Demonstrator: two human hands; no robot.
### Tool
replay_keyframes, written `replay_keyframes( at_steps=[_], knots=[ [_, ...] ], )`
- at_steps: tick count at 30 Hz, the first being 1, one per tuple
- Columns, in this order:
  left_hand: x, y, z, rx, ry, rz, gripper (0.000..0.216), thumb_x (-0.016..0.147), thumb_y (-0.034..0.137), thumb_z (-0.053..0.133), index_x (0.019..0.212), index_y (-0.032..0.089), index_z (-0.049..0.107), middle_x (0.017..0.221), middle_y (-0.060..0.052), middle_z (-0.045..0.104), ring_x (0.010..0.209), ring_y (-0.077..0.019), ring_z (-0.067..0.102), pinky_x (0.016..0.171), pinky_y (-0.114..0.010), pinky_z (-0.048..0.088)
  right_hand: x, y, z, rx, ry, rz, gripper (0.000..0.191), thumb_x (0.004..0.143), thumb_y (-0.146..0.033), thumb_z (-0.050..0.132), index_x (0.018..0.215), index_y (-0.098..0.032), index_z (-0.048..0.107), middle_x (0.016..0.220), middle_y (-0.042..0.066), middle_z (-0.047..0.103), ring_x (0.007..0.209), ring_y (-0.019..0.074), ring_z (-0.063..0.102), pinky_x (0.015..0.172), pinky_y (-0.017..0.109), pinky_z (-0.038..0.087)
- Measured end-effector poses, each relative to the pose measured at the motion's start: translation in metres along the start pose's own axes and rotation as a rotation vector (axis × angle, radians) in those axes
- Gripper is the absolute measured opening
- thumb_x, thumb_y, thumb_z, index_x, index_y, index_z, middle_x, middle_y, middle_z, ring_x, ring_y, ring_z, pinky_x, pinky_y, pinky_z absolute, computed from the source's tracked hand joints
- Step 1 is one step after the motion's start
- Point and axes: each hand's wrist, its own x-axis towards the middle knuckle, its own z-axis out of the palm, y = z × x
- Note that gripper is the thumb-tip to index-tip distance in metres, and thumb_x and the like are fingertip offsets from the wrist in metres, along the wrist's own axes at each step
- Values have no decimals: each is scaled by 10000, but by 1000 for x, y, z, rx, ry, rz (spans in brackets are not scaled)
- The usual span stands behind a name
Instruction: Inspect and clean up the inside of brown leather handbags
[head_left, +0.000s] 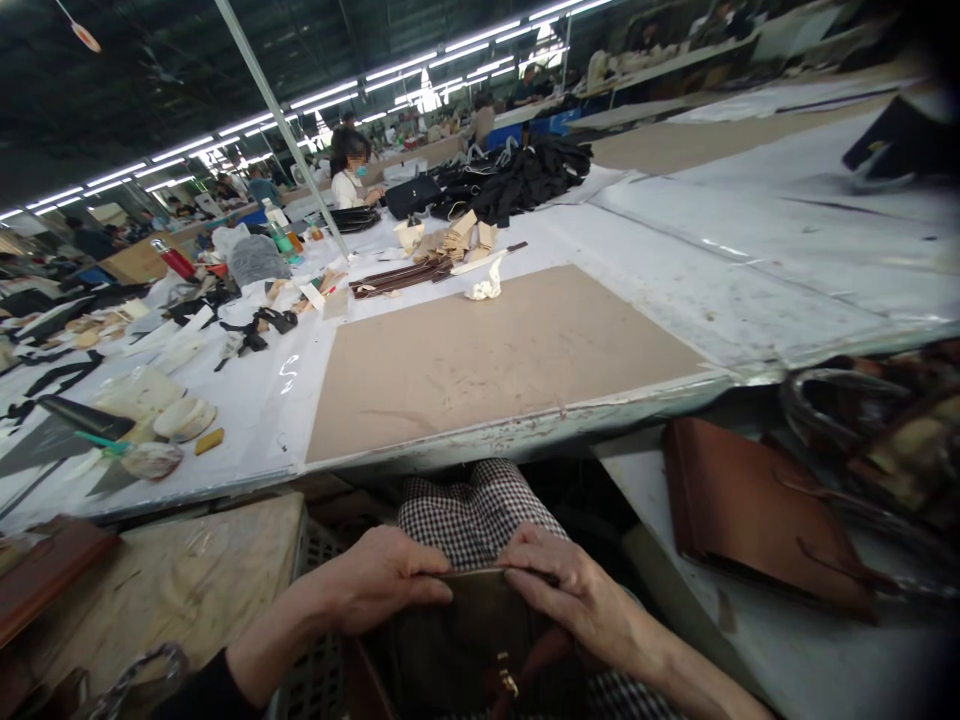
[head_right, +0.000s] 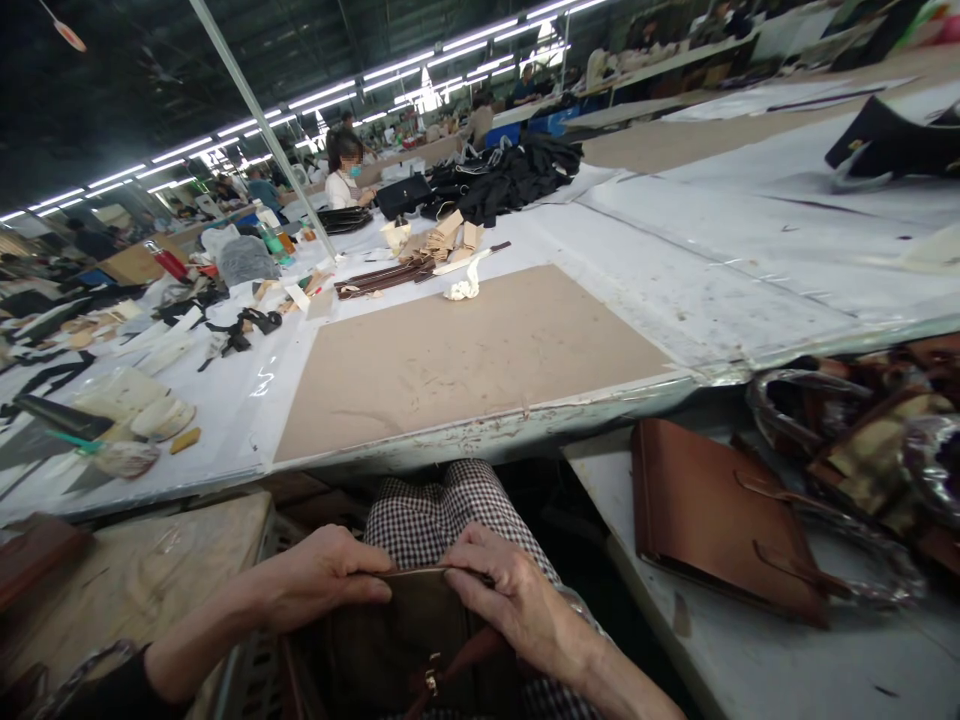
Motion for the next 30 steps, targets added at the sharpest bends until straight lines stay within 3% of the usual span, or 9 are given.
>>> replay_keyframes(
  at_steps=[4, 8, 11, 16, 21, 27, 30],
  knots=[
    [2, -4, 1, -111, -44, 4, 299, 933, 378, 626, 713, 189, 555, 646, 68, 434, 609, -88, 385, 518, -188, 265, 7, -2, -11, 36, -106, 23, 305, 1013, -422, 554, 912, -205, 745, 936, 19, 590, 886, 172, 577, 783, 271, 442],
    [3, -7, 2, -84, -10, -3, 264, 922, 366, 640, 739, 184, 586, 669, 69, 475, 625, -89, 410, 524, -183, 276, 22, -13, -18, -88, -269, 37, 348, 997, -410, 565, 770, -177, 687, 807, -11, 578, 782, 146, 558, 692, 242, 405],
    [2, -6, 3, -30, 23, 8, 250, 903, 338, 670, 729, 175, 597, 656, 74, 474, 620, -85, 407, 525, -189, 265, 38, -25, -14, -196, -419, 73, 328, 993, -365, 551, 744, -173, 644, 649, -46, 501, 608, 110, 476, 550, 230, 317],
    [1, -6, 3, -57, 51, -2, 325, 766, 418, 832, 733, 177, 617, 636, 89, 441, 618, -81, 388, 515, -193, 254, 65, -35, 0, -353, -520, -26, 211, 946, -265, 610, 766, -173, 672, 598, -62, 484, 549, 99, 421, 526, 236, 269],
    [0, -14, 6, -26, 58, 90, 373, 1005, 404, 532, 712, 174, 552, 645, 68, 428, 613, -85, 384, 551, -207, 275, 69, -21, 3, -272, -541, -72, 199, 946, -241, 607, 764, -173, 648, 610, -67, 471, 562, 100, 432, 534, 228, 288],
    [0, -22, 9, 1, 35, 85, 437, 1015, 467, 501, 688, 177, 495, 625, 63, 427, 582, -87, 388, 531, -223, 264, 43, -12, -12, -252, -482, 19, 308, 1005, -311, 506, 744, -168, 583, 640, -48, 484, 581, 109, 437, 555, 231, 321],
    [-1, -21, 10, -17, 24, 82, 436, 1017, 479, 489, 704, 176, 521, 643, 59, 446, 602, -93, 408, 547, -218, 279, 24, -13, -19, -177, -428, 21, 292, 1030, -348, 458, 858, -176, 619, 738, -30, 534, 676, 128, 489, 611, 230, 367]
  ],
)
